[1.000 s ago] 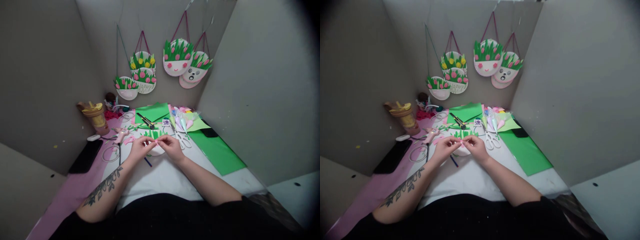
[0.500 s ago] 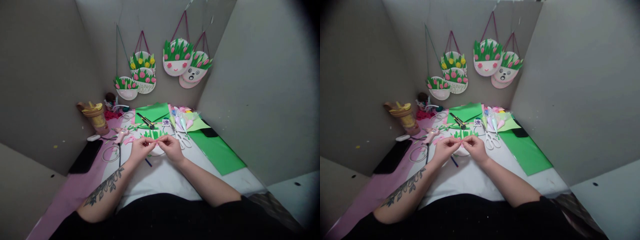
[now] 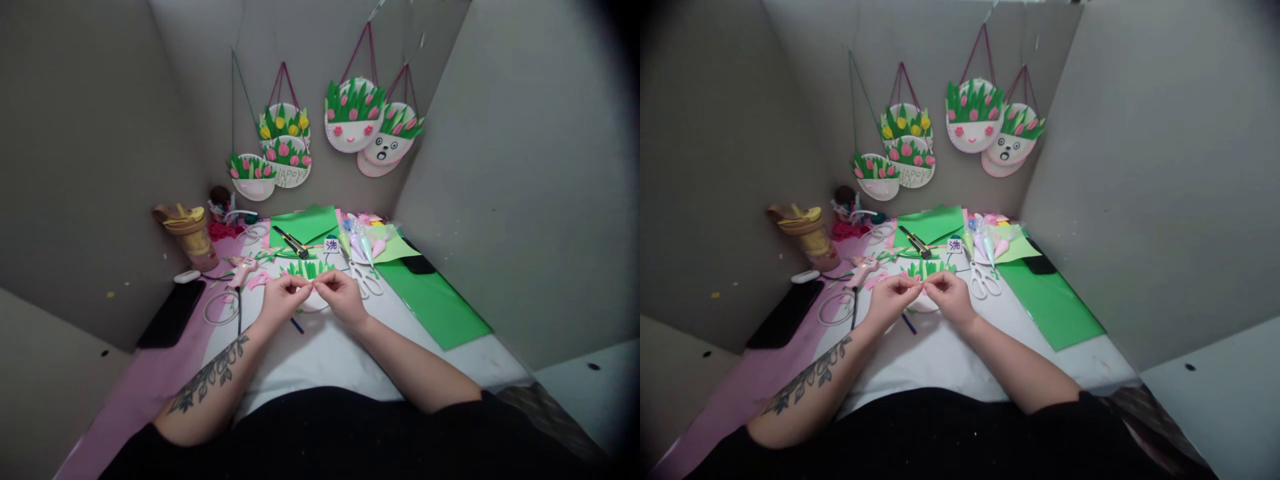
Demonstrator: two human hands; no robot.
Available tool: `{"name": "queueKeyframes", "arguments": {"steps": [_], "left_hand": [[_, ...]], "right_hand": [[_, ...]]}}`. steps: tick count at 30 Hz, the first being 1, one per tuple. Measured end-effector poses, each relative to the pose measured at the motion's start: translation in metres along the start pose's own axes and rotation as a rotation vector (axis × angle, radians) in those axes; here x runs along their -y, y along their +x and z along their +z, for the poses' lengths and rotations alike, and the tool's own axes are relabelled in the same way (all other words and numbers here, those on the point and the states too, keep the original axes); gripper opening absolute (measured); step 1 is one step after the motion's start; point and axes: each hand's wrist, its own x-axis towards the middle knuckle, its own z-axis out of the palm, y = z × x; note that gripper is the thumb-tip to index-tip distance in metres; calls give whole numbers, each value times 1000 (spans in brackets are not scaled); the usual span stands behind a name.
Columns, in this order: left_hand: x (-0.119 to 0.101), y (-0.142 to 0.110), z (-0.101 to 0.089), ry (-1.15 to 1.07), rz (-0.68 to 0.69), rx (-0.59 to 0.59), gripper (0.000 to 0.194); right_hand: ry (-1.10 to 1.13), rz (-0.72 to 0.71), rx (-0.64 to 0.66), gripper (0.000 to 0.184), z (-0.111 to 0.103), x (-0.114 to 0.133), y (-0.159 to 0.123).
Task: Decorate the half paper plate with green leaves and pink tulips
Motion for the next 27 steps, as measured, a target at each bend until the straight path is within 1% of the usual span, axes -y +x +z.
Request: {"name": "queueKeyframes", "arguments": {"steps": [11, 17, 19, 23, 25, 27], "left_hand": [[8, -1, 3, -10, -13, -15, 11], [12, 0, 5, 26, 23, -34, 15], [10, 1, 5, -19, -8, -30, 18], [7, 3, 4, -160, -91, -28, 30], [7, 4, 3, -183, -112, -40, 31], [8, 5, 1, -179, -122, -42, 30]], "right_hand": [[6, 22, -13, 12, 3, -1, -1], [43, 13, -38, 20, 5, -4, 0], [40, 34, -34, 21, 5, -5, 1], [47, 87, -19, 25, 0, -6, 5], [41, 106, -20, 26, -4, -7, 7], [5, 104, -2, 22, -7, -7, 9]]}}
